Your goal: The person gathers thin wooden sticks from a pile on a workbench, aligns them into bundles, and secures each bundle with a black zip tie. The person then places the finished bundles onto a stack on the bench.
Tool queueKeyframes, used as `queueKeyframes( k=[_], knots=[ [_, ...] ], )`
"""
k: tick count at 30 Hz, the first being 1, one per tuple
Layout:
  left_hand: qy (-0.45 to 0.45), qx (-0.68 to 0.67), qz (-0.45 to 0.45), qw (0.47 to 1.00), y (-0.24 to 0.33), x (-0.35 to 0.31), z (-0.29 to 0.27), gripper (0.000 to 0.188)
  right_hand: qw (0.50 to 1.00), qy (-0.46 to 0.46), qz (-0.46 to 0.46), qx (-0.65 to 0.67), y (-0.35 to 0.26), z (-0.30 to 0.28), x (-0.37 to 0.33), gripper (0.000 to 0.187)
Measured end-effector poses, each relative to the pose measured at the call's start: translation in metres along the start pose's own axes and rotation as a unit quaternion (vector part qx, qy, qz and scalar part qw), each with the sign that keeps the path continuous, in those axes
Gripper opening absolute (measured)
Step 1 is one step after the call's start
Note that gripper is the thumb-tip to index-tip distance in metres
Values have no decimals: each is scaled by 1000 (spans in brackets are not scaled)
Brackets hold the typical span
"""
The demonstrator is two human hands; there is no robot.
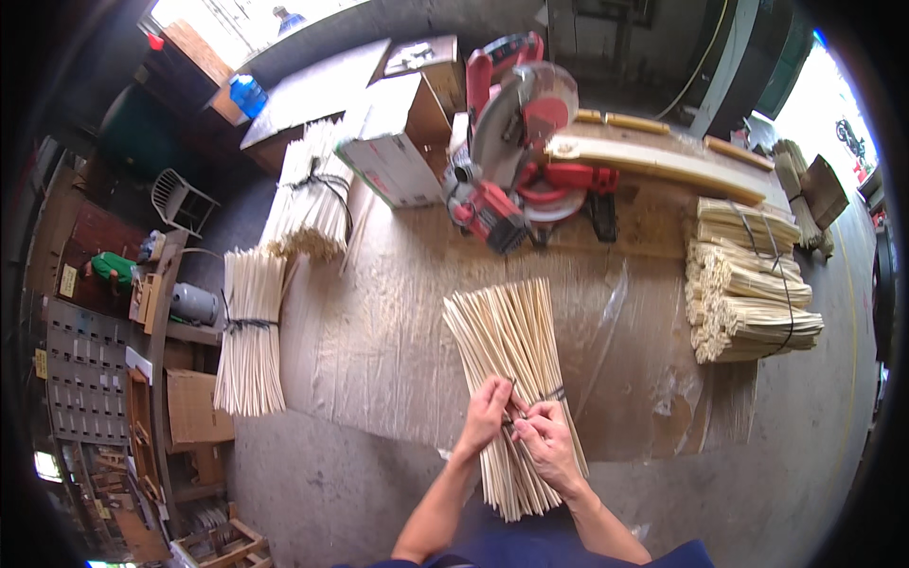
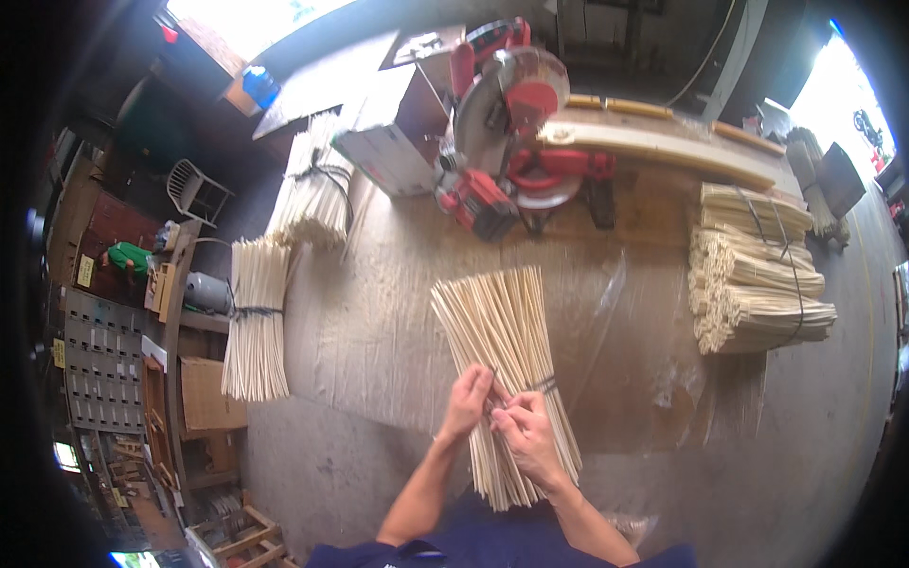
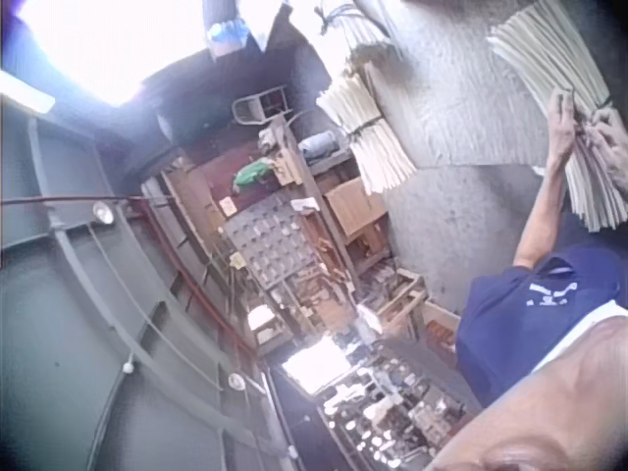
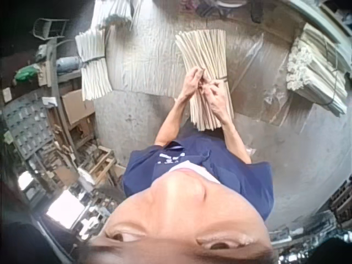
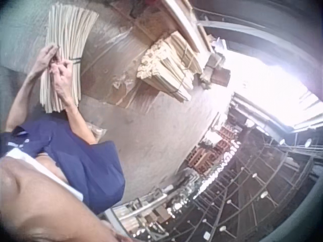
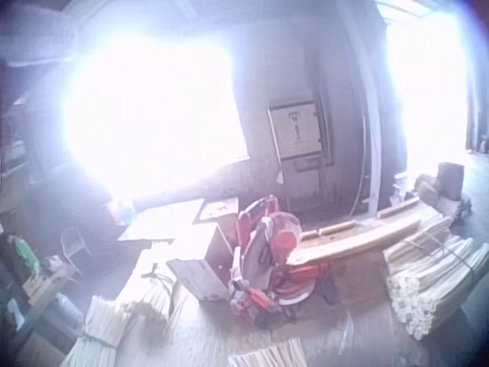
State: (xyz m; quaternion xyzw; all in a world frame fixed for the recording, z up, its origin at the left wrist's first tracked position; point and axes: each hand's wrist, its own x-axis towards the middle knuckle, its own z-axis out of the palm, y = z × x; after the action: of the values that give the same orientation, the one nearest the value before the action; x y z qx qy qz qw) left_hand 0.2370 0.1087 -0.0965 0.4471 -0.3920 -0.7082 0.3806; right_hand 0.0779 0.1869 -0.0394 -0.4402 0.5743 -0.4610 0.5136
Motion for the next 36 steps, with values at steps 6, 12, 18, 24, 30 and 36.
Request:
queueKeyframes(
  k=[6, 12, 18, 24, 30, 36],
  knots=[
    [95, 123, 122, 980, -30, -13, 33, 24, 999, -39, 0, -1, -9, -12, 17, 26],
    [105, -43, 28, 993, -20, -16, 22, 23, 992, -48, 85, 82, 39, -41, 47, 27],
    [89, -11, 56, 994, -13, -23, 1, 24, 951, -238, 145, 133, 39, -27, 67, 47],
    [127, 136, 152, 971, -6, -15, 7, 22, 945, -235, 110, 201, 47, -11, 75, 31],
    [229, 194, 91, 950, -7, -15, 29, 22, 958, -80, 148, 234, 69, -8, 66, 36],
    [203, 331, 72, 919, -8, -33, 11, 33, 932, -75, 172, 309, 73, -4, 63, 37]
  ],
)
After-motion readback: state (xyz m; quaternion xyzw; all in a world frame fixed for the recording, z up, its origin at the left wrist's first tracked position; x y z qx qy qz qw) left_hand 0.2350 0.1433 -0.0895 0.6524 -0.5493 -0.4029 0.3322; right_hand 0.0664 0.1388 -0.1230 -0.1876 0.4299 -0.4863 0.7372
